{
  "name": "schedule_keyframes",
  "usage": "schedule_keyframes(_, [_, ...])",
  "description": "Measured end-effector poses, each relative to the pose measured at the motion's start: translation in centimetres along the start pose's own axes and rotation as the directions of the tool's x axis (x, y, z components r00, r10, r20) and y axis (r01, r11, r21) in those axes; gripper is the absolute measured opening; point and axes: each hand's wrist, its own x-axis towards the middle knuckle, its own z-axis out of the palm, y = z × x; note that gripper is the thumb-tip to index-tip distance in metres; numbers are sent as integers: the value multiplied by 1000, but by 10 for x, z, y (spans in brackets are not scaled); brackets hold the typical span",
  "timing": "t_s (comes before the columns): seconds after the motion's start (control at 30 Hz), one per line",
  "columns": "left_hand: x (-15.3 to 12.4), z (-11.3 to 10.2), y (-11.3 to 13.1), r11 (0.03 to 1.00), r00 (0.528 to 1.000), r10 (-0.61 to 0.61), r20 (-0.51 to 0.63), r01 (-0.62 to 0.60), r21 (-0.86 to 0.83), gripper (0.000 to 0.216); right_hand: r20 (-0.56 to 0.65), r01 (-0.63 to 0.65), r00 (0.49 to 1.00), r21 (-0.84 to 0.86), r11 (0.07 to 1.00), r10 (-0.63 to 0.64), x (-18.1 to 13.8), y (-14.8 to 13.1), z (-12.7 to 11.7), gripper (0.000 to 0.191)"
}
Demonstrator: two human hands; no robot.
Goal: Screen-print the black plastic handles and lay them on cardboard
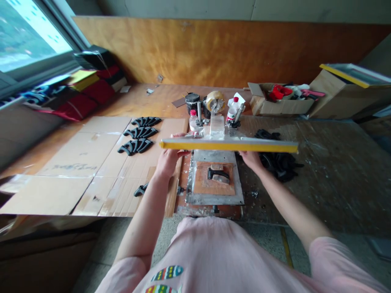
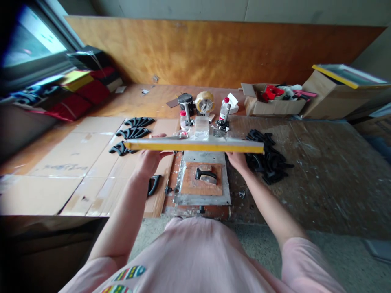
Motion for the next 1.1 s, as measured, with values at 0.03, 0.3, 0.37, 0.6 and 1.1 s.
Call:
schedule_keyframes(0.03, [9,5,6,1000,1000,14,9,-14,-3,55,64,58,996,-22,998,-57,-13,-2,14,35])
schedule_keyframes(0.3, [-47,33,-65,924,924,-383,-4,383,15,55,234,183,966,-305,934,-113,-79,-47,72,25])
schedule_keyframes(0.37, [-84,41,-99,753,740,-653,162,657,37,59,169,197,973,-255,947,-157,-92,-60,75,25])
schedule_keyframes(0.6, [-113,2,-132,752,730,-656,-191,610,-249,38,157,487,868,-78,870,-472,-91,-35,57,20])
schedule_keyframes(1.1, [-120,-200,-158,356,475,-457,-752,873,335,59,128,-389,854,-485,783,504,-43,133,34,38])
